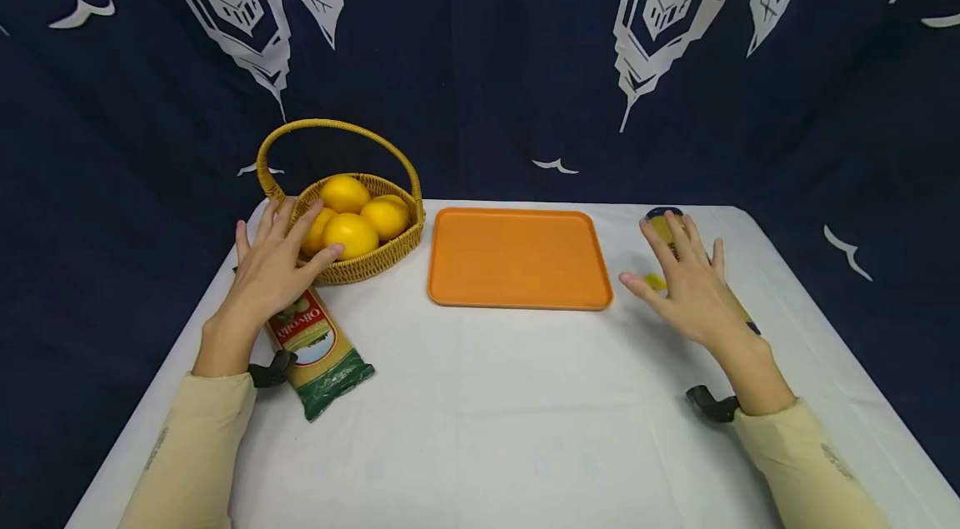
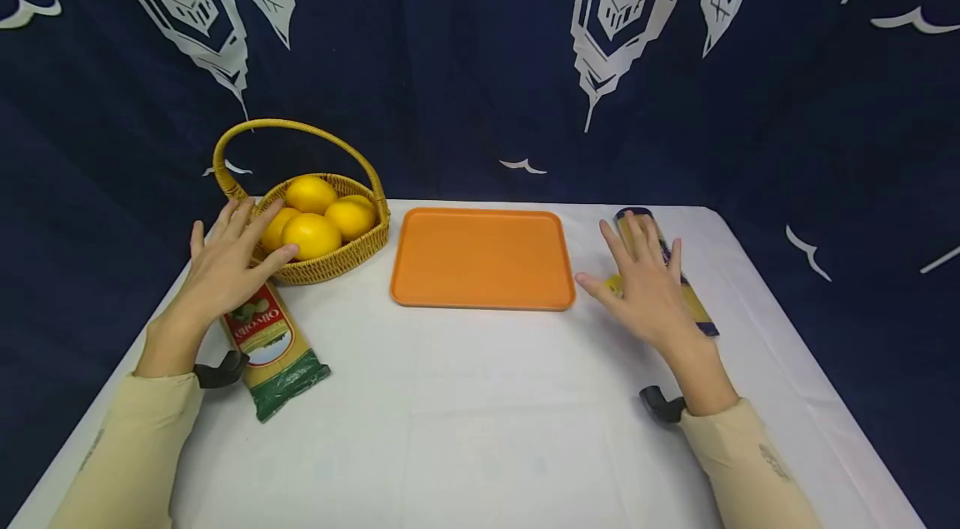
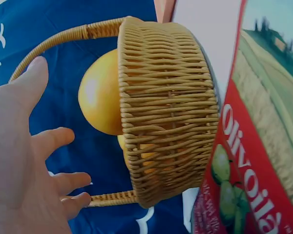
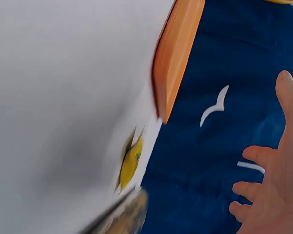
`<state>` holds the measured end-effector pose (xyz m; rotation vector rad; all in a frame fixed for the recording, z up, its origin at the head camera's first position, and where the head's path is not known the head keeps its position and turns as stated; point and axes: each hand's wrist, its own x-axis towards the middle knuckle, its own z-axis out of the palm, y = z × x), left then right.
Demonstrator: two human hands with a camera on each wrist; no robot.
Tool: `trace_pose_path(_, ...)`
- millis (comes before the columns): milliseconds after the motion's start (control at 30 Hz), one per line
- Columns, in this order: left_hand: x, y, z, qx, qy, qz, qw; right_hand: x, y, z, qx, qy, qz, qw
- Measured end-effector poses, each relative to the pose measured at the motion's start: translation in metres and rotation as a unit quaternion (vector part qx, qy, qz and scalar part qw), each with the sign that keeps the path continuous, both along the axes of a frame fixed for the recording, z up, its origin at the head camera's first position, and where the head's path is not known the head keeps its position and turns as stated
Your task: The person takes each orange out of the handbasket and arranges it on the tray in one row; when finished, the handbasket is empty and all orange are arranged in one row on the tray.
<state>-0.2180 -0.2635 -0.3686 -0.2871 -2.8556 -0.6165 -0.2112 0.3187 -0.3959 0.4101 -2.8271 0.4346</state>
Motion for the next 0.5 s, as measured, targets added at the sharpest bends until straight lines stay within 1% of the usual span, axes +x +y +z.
trace_pose_path(100, -0.002, -0.003, -0.003, 0.027, -0.009, 0.007, 0.9996, -0.004, -0.012, 0.001, 0.002, -0.005, 0.015, 0.9999)
trace_pose_path(200, -0.004, -0.006, -0.004, 0.064, -0.021, 0.013, 0.9977, -0.007, -0.026, 0.003, 0.004, -0.011, 0.032, 0.9994)
trace_pose_path(367, -0.004, -0.01, -0.004, 0.121, -0.048, 0.028, 0.9911, -0.013, -0.051, 0.007, 0.0, -0.011, 0.055, 0.9984)
trace_pose_path(500, -0.005, -0.011, -0.006, 0.146, -0.056, 0.041, 0.9868, -0.019, -0.074, 0.01, -0.007, -0.017, 0.075, 0.997)
